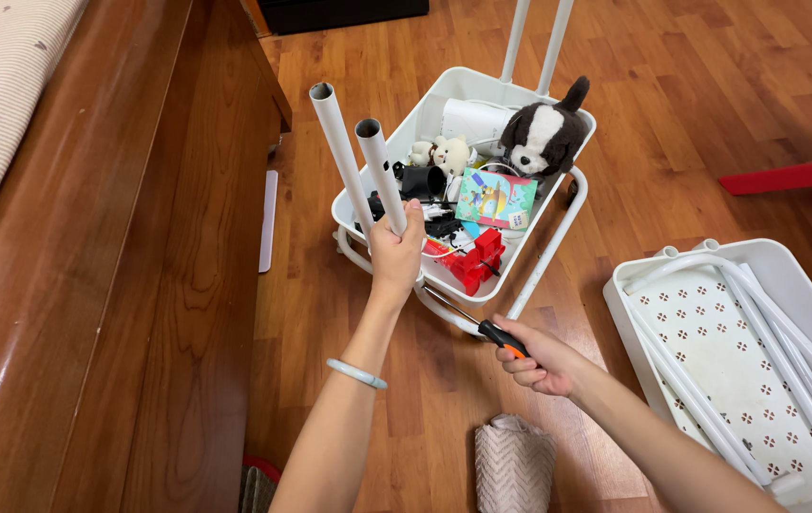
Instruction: The person assembles a white plastic storage shelf by screwing vertical poles into a base tray. They then empty a bin of toys onto a nearby table, wipe the empty bin with a cloth, and place the cleaned bin onto the assembled shelf frame.
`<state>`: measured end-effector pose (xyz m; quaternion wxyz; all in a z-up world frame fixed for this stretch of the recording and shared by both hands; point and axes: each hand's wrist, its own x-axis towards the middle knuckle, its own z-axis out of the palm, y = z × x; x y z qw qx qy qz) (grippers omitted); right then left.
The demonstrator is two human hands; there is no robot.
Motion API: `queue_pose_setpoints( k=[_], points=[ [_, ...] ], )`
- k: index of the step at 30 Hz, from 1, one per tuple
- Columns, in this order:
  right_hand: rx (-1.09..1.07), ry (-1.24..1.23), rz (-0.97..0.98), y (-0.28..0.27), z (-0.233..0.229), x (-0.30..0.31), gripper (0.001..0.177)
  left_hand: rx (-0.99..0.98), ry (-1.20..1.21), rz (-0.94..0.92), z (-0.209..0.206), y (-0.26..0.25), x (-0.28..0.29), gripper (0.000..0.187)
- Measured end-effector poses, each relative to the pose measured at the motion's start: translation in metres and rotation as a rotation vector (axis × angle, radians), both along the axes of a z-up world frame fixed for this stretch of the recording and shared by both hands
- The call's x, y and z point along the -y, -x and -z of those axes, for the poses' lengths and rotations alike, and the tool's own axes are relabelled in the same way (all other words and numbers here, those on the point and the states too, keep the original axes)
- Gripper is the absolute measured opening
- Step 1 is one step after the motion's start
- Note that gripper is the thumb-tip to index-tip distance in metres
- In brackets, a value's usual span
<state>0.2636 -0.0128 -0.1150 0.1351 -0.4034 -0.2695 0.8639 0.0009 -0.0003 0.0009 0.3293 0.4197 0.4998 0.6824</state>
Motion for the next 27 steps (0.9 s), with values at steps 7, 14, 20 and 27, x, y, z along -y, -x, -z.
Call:
queue_pose_setpoints(
  k=[7, 14, 20, 27],
  points=[
    [0.885, -1.719, -0.070, 0.022, -0.016, 0.033, 0.028, 0.018, -0.036, -0.001, 0.003, -0.001, -0.001, 0.040],
    [0.803, -1.492, -0.135, 0.030, -0.009, 0.024, 0.038, 0.031, -0.026, -0.017, 0.005, -0.001, -0.004, 0.040],
    [0.143, -0.018, -0.147, 0.006, 0.014, -0.021, 0.048, 0.050, -0.032, -0.037, 0.009, -0.003, -0.005, 0.040],
    [-0.336, 0.502, -0.104, 0.013, 0.034, -0.004, 0.039, 0.060, -0.036, -0.045, 0.013, -0.002, -0.010, 0.040]
  ],
)
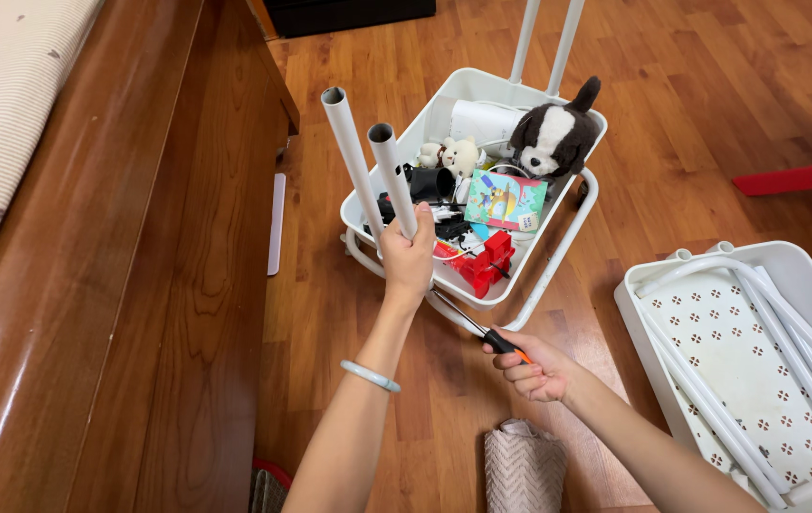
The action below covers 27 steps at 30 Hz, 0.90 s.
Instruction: The person assembles a white plastic storage shelf by screwing vertical poles into a base tray. They then empty a bin of toys onto a nearby table, wipe the empty bin with a cloth, and place the cleaned bin onto the assembled shelf frame.
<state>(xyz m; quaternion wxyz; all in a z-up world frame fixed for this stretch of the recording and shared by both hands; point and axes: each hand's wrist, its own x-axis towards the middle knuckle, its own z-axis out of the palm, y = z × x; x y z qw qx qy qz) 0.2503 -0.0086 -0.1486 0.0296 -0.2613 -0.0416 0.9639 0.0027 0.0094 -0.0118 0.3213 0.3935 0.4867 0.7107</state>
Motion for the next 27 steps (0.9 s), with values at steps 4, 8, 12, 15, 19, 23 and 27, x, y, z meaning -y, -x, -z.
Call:
queue_pose_setpoints(
  k=[4, 8, 12, 15, 19, 23, 27],
  points=[
    [0.470, -0.429, 0.084, 0.008, -0.015, 0.015, 0.040, 0.009, -0.012, 0.008, -0.001, -0.003, 0.002, 0.037],
    [0.863, -1.517, 0.096, 0.011, -0.030, 0.028, 0.036, -0.031, -0.010, 0.011, -0.003, -0.006, 0.006, 0.035],
    [1.163, -2.143, -0.066, 0.016, -0.029, 0.038, 0.037, -0.022, 0.002, 0.012, -0.003, -0.009, 0.007, 0.039],
    [1.022, -2.040, -0.029, 0.019, -0.030, 0.030, 0.043, -0.018, -0.003, 0.022, -0.005, -0.008, 0.007, 0.037],
    [0.793, -0.998, -0.170, 0.012, -0.040, 0.005, 0.052, -0.046, -0.024, -0.012, -0.005, -0.007, 0.007, 0.036],
    [0.389, -0.432, -0.101, 0.003, -0.047, -0.013, 0.045, -0.032, -0.027, -0.015, -0.007, -0.006, 0.004, 0.037],
    [0.174, -0.107, -0.081, 0.004, -0.032, -0.016, 0.042, -0.030, -0.042, -0.024, -0.006, -0.004, 0.003, 0.036]
  ],
)
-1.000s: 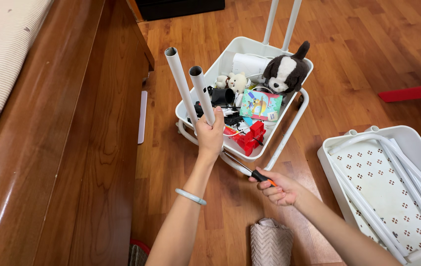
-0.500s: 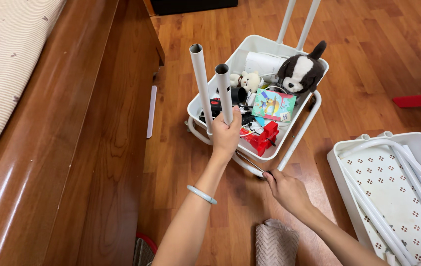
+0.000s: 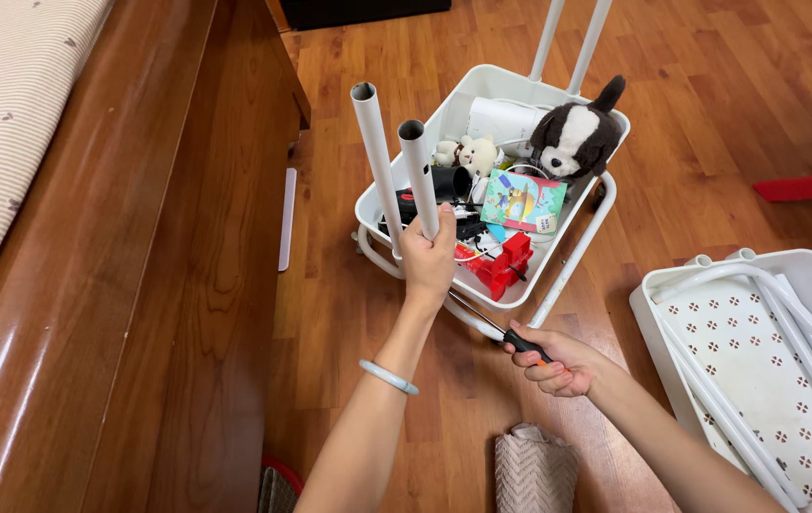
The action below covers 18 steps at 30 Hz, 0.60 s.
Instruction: The person assembles a white plastic storage shelf by screwing vertical poles into a base tray. They then empty a bin of toys onto a nearby table, wipe the empty bin with a cloth, and place the cleaned bin onto the assembled shelf frame.
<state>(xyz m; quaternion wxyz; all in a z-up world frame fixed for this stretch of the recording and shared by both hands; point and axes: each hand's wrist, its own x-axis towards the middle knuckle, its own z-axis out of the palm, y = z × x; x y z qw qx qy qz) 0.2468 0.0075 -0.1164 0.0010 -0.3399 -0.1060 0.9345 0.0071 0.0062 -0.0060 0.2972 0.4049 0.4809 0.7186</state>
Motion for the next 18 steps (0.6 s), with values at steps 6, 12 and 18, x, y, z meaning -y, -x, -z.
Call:
queue_pose_setpoints(
  k=[6, 12, 18],
  points=[
    [-0.080, 0.073, 0.016, -0.004, 0.018, -0.005, 0.041, 0.002, 0.026, -0.005, -0.001, 0.002, -0.002, 0.037],
    [-0.073, 0.065, 0.014, -0.003, 0.017, -0.002, 0.041, -0.009, -0.001, 0.002, 0.002, 0.003, -0.002, 0.037],
    [-0.013, -0.003, 0.014, 0.004, -0.007, 0.010, 0.042, 0.010, 0.019, 0.021, 0.000, 0.003, -0.001, 0.037]
  ],
)
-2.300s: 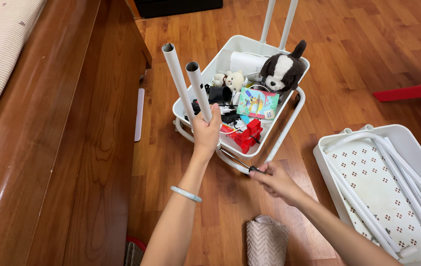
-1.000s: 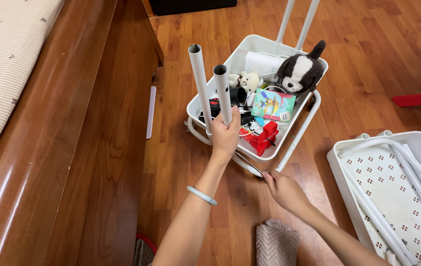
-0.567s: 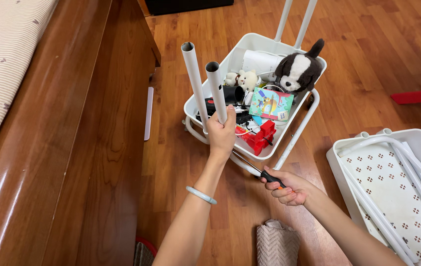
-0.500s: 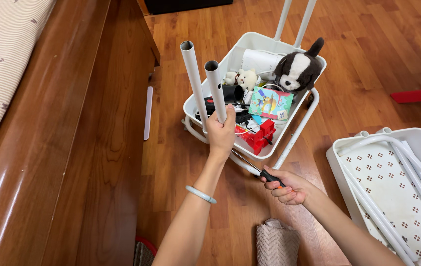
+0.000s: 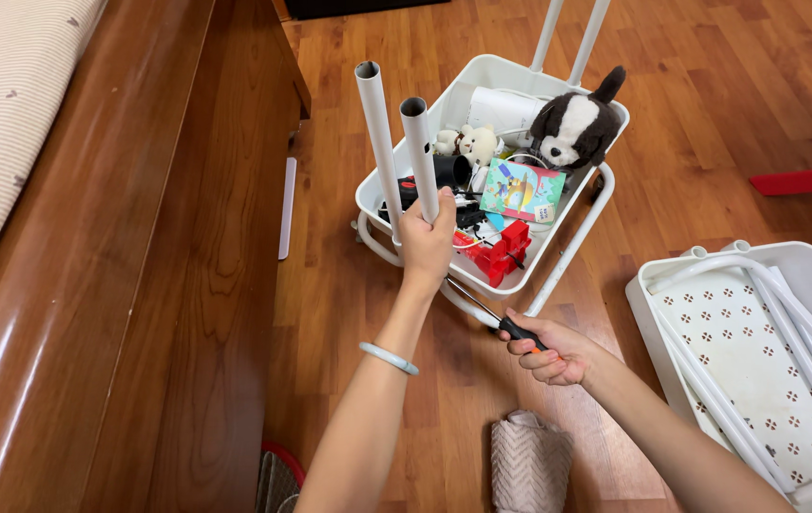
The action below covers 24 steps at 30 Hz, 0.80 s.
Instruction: The person assembles a white plastic storage shelf by screwing vertical poles into a base tray. They then empty a bin of toys onto a nearby table, wipe the empty bin with a cloth, and place the cleaned bin onto the assembled shelf frame.
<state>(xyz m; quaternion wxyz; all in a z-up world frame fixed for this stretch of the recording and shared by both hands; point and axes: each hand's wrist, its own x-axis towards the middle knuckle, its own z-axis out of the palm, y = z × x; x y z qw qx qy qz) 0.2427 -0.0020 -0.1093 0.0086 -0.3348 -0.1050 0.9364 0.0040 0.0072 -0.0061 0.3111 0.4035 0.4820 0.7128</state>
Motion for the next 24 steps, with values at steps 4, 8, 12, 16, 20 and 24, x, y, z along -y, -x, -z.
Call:
queue_pose_setpoints(
  k=[4, 8, 12, 16, 20, 24],
  points=[
    [0.337, -0.438, -0.009, 0.015, -0.026, 0.025, 0.049, -0.029, -0.007, 0.021, -0.005, 0.001, 0.008, 0.039],
    [0.418, -0.605, -0.104, 0.008, -0.047, 0.042, 0.050, -0.046, 0.046, 0.007, -0.014, 0.001, 0.015, 0.036],
    [0.380, -0.831, -0.084, -0.027, -0.047, 0.048, 0.045, -0.308, -0.147, -0.344, -0.008, -0.021, 0.039, 0.048],
    [0.713, -1.657, 0.133, -0.040, -0.042, 0.014, 0.030, -0.329, 0.101, -0.623, 0.028, -0.077, 0.079, 0.082],
    [0.800, -1.841, 0.097, -0.035, -0.045, -0.052, 0.066, -0.083, 0.709, -0.356, 0.079, -0.113, 0.049, 0.107],
    [0.560, -2.400, 0.109, -0.030, -0.040, -0.097, 0.029, -0.066, 0.632, -0.327, 0.133, -0.117, -0.002, 0.100]
  ],
)
